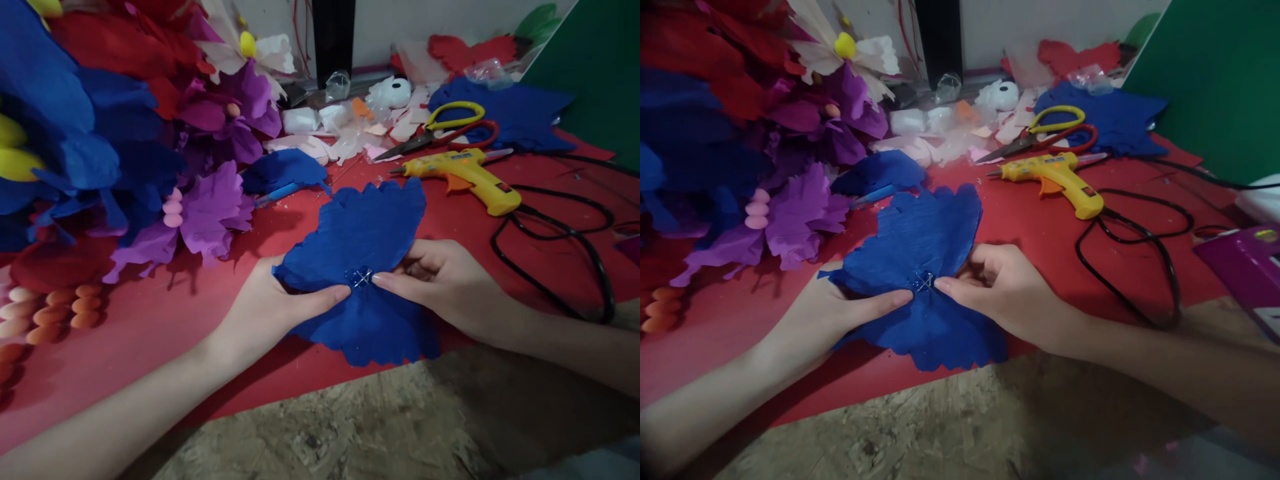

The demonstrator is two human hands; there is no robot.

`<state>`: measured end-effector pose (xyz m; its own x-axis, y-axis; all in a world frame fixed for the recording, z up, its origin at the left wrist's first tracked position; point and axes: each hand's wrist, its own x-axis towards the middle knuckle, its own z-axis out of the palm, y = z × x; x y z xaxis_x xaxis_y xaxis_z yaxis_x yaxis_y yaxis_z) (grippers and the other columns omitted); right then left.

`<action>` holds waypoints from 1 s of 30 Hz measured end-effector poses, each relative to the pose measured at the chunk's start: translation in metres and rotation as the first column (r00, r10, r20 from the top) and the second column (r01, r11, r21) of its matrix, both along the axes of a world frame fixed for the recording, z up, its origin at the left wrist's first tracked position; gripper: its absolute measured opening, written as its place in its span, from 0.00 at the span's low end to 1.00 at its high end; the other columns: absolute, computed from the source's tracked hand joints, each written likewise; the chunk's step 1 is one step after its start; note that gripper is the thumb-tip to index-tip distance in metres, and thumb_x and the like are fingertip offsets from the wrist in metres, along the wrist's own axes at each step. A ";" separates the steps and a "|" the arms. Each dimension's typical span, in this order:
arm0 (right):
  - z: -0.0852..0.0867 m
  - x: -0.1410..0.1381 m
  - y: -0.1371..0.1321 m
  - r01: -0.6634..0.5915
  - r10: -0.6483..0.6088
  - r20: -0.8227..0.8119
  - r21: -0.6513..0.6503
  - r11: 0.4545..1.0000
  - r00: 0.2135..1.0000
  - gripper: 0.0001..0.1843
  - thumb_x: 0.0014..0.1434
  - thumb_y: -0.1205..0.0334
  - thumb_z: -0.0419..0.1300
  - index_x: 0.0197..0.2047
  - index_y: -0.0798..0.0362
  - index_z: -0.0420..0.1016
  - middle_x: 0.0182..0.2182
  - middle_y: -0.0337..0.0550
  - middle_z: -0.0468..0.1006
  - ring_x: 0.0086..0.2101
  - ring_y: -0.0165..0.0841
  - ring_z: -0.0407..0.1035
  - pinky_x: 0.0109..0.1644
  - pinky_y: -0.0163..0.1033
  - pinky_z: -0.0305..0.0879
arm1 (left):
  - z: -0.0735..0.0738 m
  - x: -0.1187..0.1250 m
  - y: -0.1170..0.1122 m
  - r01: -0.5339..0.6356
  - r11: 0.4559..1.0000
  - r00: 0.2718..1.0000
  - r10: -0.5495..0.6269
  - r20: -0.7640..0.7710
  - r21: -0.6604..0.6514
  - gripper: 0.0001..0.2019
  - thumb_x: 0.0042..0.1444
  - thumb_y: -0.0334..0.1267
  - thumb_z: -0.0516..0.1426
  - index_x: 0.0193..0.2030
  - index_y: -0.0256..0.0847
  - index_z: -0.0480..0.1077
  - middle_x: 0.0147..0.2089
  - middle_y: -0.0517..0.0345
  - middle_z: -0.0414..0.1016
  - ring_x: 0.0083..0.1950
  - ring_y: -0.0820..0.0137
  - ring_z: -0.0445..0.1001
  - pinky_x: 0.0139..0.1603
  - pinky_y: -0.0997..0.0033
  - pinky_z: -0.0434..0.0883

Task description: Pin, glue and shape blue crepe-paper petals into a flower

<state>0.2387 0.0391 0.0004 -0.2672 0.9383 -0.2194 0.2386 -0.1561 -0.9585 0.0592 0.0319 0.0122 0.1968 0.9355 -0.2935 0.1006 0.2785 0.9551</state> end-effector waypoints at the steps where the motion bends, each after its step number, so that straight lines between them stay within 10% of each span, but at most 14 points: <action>1: 0.000 0.000 0.000 0.005 -0.005 0.006 0.004 1.000 1.000 0.13 0.41 0.53 0.59 0.26 0.54 0.73 0.20 0.39 0.70 0.21 0.23 0.65 0.22 0.25 0.65 | 0.000 0.000 0.000 -0.003 1.000 1.000 0.003 0.002 0.001 0.06 0.39 0.32 0.64 0.28 0.41 0.75 0.30 0.64 0.80 0.31 0.69 0.77 0.31 0.77 0.75; 30: 0.003 0.003 -0.002 -0.007 -0.002 -0.147 -0.062 0.998 0.989 0.08 0.45 0.58 0.59 0.27 0.54 0.72 0.25 0.36 0.74 0.25 0.22 0.69 0.27 0.21 0.67 | -0.004 0.000 0.000 -0.026 0.999 0.994 0.022 0.109 0.033 0.06 0.43 0.33 0.64 0.30 0.44 0.74 0.36 0.67 0.79 0.38 0.69 0.77 0.35 0.78 0.73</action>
